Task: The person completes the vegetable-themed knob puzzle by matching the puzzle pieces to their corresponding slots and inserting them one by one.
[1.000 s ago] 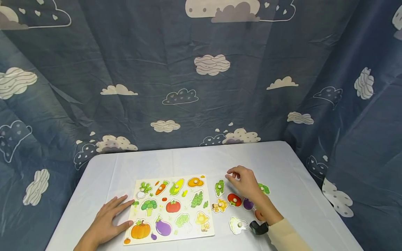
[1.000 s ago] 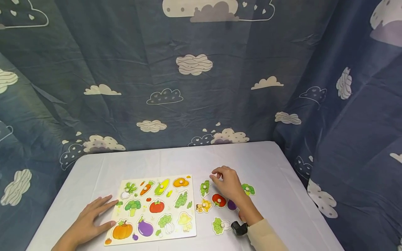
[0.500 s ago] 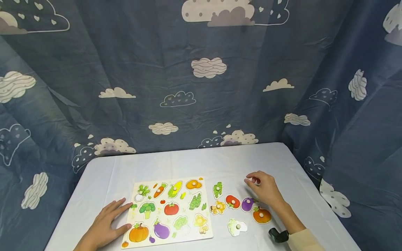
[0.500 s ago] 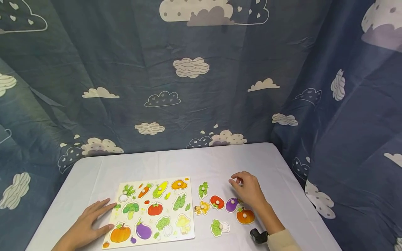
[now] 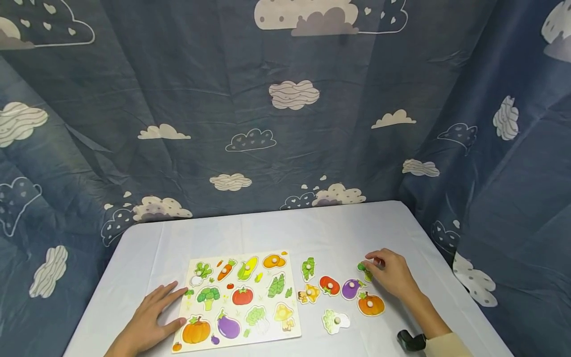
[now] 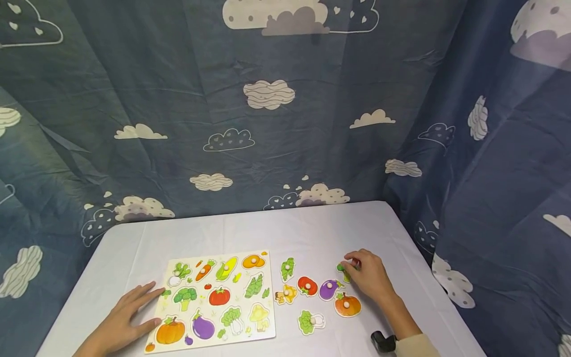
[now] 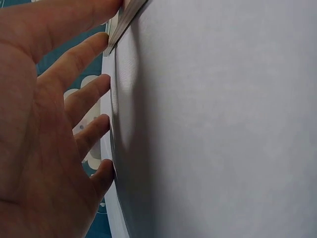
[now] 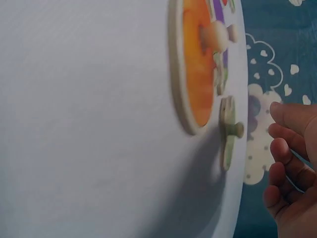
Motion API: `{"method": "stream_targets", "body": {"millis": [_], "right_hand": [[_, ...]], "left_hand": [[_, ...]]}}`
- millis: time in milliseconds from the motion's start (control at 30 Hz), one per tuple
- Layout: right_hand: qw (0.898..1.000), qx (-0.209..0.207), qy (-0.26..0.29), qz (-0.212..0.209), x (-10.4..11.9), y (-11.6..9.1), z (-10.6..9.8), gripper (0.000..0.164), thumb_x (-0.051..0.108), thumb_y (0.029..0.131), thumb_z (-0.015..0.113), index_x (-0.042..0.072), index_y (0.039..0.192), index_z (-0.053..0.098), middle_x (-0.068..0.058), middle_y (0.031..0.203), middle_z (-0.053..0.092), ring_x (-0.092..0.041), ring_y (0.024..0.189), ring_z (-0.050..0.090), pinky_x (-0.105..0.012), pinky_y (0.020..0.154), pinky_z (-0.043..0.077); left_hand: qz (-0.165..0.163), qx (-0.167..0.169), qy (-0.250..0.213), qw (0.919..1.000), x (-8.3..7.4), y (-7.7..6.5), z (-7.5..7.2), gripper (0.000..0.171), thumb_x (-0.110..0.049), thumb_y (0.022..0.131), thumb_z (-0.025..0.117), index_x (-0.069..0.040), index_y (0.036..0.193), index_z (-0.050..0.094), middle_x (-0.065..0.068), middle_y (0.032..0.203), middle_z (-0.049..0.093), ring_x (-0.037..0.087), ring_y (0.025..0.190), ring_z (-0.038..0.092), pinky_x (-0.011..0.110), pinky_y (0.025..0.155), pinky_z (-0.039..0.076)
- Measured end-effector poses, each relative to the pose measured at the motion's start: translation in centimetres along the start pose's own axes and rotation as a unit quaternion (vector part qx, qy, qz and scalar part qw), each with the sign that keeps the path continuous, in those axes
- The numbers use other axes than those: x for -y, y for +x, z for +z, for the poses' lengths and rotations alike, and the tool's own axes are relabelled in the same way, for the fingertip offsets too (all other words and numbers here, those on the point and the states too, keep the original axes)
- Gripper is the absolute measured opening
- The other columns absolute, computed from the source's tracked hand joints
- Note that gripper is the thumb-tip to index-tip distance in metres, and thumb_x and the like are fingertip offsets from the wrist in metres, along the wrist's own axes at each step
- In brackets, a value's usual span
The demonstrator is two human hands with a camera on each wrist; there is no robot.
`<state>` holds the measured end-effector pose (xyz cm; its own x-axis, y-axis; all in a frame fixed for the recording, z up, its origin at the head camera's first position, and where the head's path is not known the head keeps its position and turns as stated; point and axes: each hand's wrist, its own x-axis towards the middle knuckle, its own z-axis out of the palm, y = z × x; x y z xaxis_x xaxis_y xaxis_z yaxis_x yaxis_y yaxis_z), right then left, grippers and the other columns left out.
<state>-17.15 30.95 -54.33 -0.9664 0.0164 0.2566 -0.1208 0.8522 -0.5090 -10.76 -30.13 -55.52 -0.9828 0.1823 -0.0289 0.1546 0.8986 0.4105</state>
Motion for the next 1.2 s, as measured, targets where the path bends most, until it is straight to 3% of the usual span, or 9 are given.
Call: {"method": "stream_targets", "body": {"millis": [633,1200], "right_hand": [[0.999,0.043,-0.006,0.026,-1.9,-1.3,0.1,0.023,0.019,0.086,0.084,0.004,0.103,0.079,0.001,0.075,0.056,-0.016,0.074,0.048,-0.022,0.060,0.039],[0.999,0.035,-0.005,0.009,-1.6,-1.4,0.6,0.019,0.014,0.085,0.084,0.004,0.100,0.079,0.002,0.075,0.058,-0.014,0.072,0.048,-0.021,0.058,0.040]], "left_hand": [[-0.015,0.017,-0.004,0.9997,0.2,0.1,0.0,0.075,-0.062,0.081,0.075,-0.024,0.145,0.060,0.017,0.159,0.047,0.053,0.145,0.034,0.084,0.108,0.029],[-0.012,0.016,-0.015,0.9997,0.1,0.0,0.2,0.075,-0.061,0.082,0.075,-0.024,0.145,0.060,0.017,0.159,0.046,0.053,0.145,0.032,0.084,0.109,0.027]]}}
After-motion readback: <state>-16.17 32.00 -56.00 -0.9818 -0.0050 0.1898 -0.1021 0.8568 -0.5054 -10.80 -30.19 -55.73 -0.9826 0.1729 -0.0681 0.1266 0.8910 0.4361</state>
